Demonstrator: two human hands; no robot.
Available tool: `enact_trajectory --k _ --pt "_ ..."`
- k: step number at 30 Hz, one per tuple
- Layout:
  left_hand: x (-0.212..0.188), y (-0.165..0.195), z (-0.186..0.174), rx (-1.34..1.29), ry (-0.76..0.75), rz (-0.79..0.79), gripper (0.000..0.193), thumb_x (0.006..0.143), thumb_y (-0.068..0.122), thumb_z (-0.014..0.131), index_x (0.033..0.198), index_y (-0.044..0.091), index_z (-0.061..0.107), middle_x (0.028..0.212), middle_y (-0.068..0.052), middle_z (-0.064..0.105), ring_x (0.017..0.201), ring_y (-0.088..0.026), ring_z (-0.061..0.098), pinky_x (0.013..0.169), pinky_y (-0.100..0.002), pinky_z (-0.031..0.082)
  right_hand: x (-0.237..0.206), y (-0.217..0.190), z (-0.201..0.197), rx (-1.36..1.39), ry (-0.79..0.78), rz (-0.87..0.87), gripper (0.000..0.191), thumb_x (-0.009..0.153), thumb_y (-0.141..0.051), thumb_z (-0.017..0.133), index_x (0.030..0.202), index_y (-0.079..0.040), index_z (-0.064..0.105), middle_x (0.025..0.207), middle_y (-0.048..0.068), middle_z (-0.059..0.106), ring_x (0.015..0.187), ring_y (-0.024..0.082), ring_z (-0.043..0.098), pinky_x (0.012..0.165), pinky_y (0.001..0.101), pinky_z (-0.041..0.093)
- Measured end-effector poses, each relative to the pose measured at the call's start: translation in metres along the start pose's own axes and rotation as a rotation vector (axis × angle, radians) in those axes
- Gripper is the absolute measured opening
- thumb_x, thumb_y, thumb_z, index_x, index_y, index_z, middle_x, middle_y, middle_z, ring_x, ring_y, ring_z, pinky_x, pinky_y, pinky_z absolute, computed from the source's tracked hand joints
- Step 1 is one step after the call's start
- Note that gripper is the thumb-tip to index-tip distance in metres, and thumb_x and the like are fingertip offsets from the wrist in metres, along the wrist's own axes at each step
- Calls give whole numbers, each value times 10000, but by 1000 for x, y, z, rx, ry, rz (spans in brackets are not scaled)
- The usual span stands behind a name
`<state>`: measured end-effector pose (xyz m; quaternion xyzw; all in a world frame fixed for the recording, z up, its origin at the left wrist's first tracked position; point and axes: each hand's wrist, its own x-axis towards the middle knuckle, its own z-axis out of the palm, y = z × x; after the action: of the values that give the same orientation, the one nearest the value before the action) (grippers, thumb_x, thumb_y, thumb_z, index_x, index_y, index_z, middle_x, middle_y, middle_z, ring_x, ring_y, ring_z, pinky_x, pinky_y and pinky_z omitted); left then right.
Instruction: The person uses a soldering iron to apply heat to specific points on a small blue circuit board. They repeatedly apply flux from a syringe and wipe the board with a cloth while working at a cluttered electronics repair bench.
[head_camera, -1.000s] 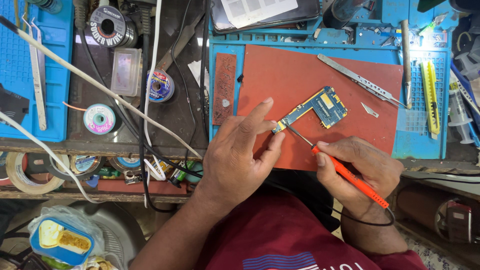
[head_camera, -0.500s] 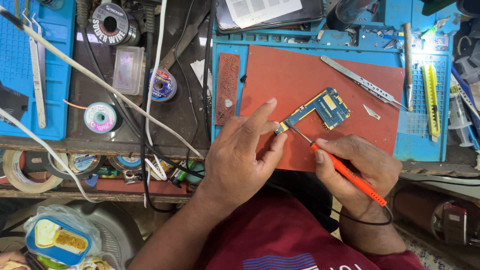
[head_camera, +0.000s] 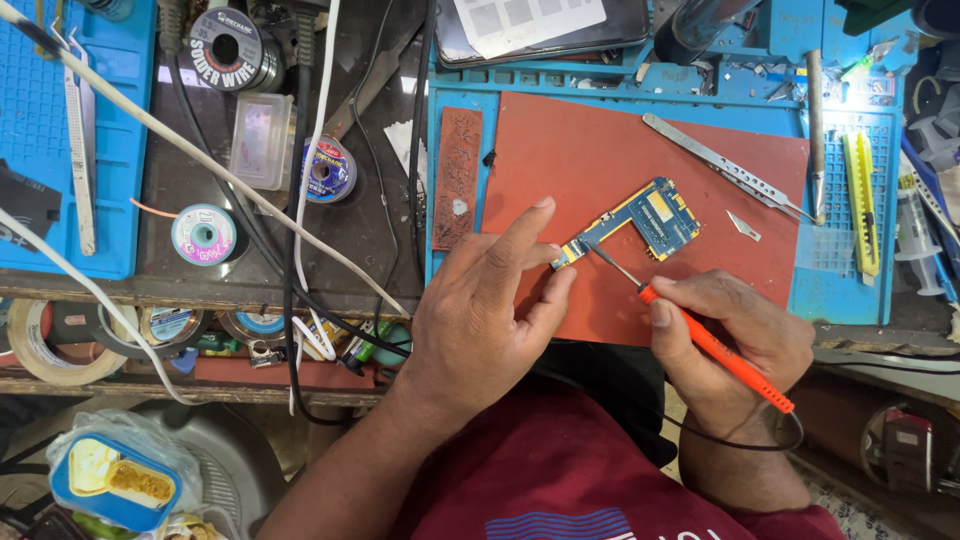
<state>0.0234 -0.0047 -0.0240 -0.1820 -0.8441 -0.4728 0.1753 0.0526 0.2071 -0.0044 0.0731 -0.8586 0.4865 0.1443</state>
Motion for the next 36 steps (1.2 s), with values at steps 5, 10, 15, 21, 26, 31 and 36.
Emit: enact_trajectory --k 5,10,15,21,26,31,36 --pt "0 -1 0 1 -3 4 643 961 113 814 1488 39 454 1039 -12 744 973 -178 682 873 -326 569 1 -2 0 -29 -28 9 157 947 -64 783 1066 23 729 859 106 731 682 114 683 609 191 500" --pt "-1 -1 0 8 0 9 640 961 117 814 1485 38 455 1038 -13 748 975 -180 680 879 -326 569 4 -5 2 -39 -38 -10 167 950 -64 781 1079 27 728 856 112 732 704 123 702 629 194 523" --pt "-1 -2 2 4 0 12 643 962 121 816 1485 36 452 1032 -19 743 979 -180 685 881 -327 569 5 -6 2 -55 -44 -19 183 936 -64 790 1076 35 728 874 116 729 693 124 694 617 195 515" --pt "-1 -1 0 12 1 9 637 961 118 816 1482 40 457 1039 -18 749 979 -189 686 883 -333 567 5 -6 1 -47 -56 -7 184 941 -66 788 1086 30 728 883 111 732 698 121 697 621 194 514" --pt "0 -1 1 1 -2 4 642 958 115 815 1485 38 457 1043 -23 748 982 -190 688 886 -336 568 5 -5 1 -52 -46 -12 181 937 -63 789 1082 25 729 887 109 733 702 122 701 623 195 517" --pt "-1 -1 0 -3 0 5 643 966 117 815 1491 41 452 1052 -26 747 989 -191 689 891 -338 569 6 -5 0 -59 -56 -22 179 933 -59 786 1082 21 729 879 105 732 700 117 701 621 192 516" --pt "-1 -1 1 -1 2 11 642 970 122 813 1492 42 448 1058 -25 746 1000 -189 693 888 -326 576 6 -6 0 -61 -60 -13 178 928 -57 789 1077 20 731 875 106 731 691 115 696 610 191 513"
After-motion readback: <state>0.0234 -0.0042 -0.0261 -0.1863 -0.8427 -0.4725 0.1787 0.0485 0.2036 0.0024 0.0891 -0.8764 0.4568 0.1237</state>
